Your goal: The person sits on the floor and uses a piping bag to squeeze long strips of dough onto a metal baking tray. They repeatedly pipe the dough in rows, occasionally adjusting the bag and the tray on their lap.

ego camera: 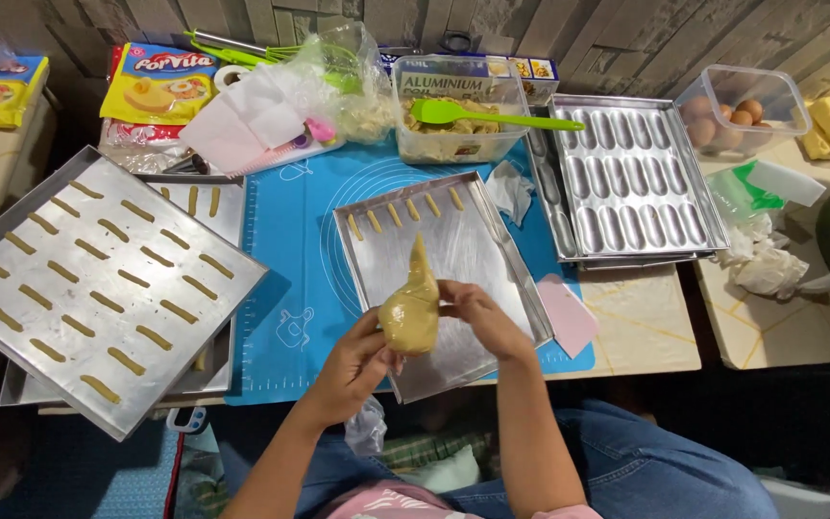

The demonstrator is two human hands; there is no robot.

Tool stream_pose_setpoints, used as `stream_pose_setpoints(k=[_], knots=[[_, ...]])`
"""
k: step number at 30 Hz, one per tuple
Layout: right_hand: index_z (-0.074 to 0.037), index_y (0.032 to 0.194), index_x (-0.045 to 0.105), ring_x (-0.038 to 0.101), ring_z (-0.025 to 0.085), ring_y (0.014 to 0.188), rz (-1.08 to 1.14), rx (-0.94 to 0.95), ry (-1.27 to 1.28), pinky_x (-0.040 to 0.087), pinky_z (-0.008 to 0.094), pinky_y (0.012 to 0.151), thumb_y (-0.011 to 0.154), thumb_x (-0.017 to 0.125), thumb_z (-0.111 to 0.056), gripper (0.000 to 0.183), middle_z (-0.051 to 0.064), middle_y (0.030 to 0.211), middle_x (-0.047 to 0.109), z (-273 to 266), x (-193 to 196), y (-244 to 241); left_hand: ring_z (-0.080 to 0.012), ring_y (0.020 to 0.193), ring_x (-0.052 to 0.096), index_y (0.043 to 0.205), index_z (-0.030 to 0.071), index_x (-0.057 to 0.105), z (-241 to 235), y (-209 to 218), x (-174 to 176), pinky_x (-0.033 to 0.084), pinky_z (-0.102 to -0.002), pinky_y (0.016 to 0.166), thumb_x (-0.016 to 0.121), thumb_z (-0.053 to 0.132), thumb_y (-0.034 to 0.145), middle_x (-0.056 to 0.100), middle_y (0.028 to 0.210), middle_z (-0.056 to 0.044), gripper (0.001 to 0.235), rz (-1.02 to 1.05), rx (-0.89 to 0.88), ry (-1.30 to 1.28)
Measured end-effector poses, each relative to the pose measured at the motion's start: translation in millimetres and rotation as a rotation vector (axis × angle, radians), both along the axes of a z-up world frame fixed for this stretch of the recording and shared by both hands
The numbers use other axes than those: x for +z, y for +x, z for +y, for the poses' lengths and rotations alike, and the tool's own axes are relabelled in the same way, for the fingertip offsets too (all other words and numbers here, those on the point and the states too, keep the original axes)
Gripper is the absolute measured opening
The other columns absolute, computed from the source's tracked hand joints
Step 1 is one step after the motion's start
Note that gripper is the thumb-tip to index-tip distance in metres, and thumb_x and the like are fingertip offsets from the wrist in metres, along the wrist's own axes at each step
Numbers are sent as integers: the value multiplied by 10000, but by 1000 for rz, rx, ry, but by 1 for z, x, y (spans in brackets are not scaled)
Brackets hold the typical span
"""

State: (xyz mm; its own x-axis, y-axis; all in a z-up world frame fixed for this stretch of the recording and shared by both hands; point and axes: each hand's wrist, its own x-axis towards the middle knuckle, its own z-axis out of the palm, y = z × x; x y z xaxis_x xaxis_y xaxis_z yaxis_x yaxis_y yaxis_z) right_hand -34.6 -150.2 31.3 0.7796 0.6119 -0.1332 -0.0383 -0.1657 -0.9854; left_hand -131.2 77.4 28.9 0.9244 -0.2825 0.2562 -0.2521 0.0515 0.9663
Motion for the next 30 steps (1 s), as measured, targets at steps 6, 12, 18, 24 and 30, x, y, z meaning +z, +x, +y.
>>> stream_pose_setpoints(k=[6,12,18,24,30], knots=[[64,1237,549,615,386,1258,402,-151,656,543,339,359,1028,421,-483,600,270,1426,563,64,-25,-20,-360,899,660,819,29,684,4,5,16,551,-534,803,438,119,1016,514,1315,-220,328,-84,44,37],[-16,1096,622,604,383,1302,581,-392,666,577,414,837,1023,472,-520,530,263,1300,668,75,-44,-16,-250,680,585,867,12,629,9,3,7,478,-379,612,406,117,1062,552,1001,-103,314,139,88,304],[-68,1089,595,632,343,1233,760,-379,769,572,386,509,1032,459,-492,448,193,1289,690,69,-54,-11,-118,476,346,771,81,527,2,8,2,348,-307,456,397,123,1076,441,552,-24,334,205,90,312],[-73,1020,602,670,350,1175,732,-470,777,526,496,1012,1011,498,-476,417,206,1173,740,71,-42,-16,-52,521,287,669,70,560,-13,7,-19,272,-247,472,558,35,981,382,466,-20,314,218,174,-15],[-50,1007,605,696,364,1129,759,-492,822,479,517,1076,1009,523,-439,398,228,1133,745,69,-38,-17,-66,515,361,807,33,708,-12,2,-14,320,-241,479,600,104,1002,503,503,0,234,256,142,-137]])
